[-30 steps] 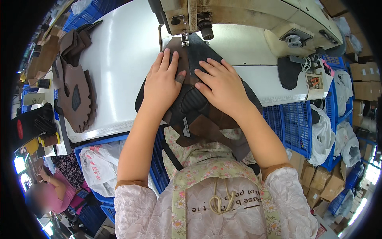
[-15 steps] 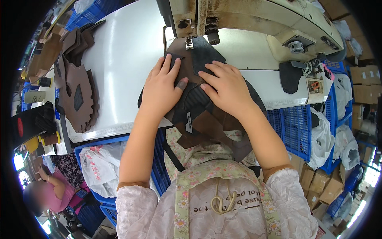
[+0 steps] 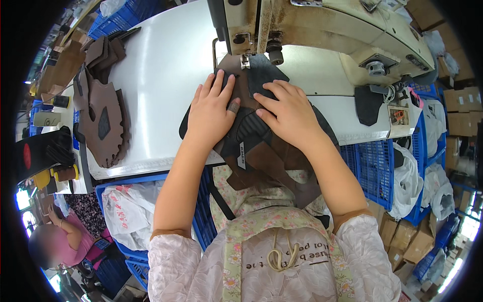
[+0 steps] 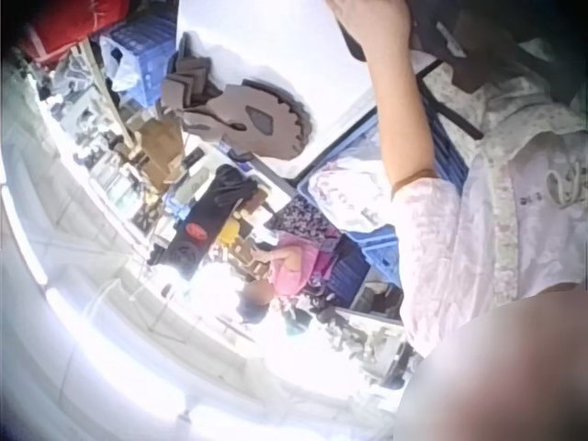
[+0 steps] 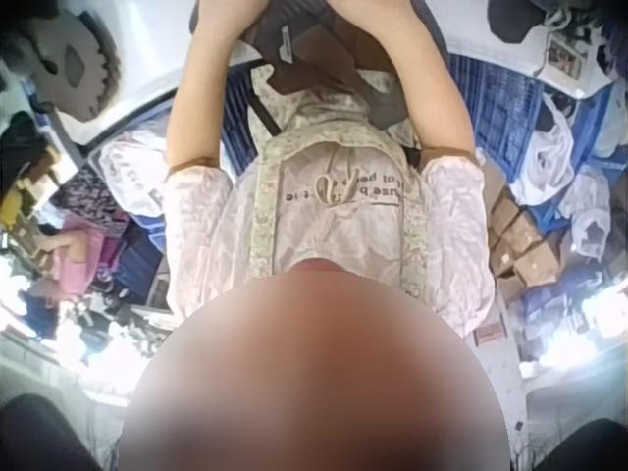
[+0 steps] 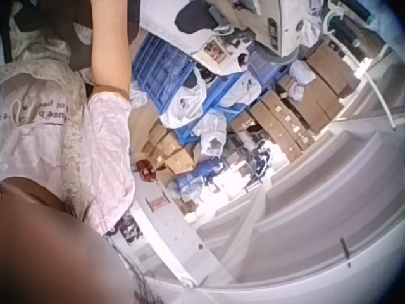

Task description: The recorder uses a heavy-duty industrial sewing machine to stitch together layers of a dark brown and black leather shoe upper in a factory setting.

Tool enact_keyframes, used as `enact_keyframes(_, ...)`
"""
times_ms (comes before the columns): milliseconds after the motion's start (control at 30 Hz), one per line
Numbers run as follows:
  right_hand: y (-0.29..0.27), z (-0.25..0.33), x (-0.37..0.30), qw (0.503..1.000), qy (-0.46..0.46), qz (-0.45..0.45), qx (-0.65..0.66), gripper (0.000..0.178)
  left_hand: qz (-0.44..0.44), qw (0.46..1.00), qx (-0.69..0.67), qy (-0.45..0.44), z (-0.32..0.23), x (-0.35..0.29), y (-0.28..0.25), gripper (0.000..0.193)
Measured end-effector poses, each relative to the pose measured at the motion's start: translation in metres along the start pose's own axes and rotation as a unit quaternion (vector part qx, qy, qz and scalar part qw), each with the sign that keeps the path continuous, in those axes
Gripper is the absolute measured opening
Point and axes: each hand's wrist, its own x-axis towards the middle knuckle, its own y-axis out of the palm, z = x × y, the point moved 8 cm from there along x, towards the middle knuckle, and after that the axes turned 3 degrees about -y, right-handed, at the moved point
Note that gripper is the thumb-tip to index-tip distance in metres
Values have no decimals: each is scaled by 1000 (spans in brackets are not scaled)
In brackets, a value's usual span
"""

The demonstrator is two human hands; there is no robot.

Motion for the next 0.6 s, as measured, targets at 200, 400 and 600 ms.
enact_keyframes(200, 2, -4, 6, 1000, 4, -1, -5, 33, -8, 1000, -5, 4, 3, 8, -1, 53)
enact_keyframes(400, 6, -9, 13, 999, 13, 27, -22, 33, -7, 1000, -10, -2, 6, 16, 0, 52)
enact_keyframes(600, 4, -12, 21, 1000, 12, 7, -20, 32, -18, 1000, -13, -1, 10, 24, 2, 51)
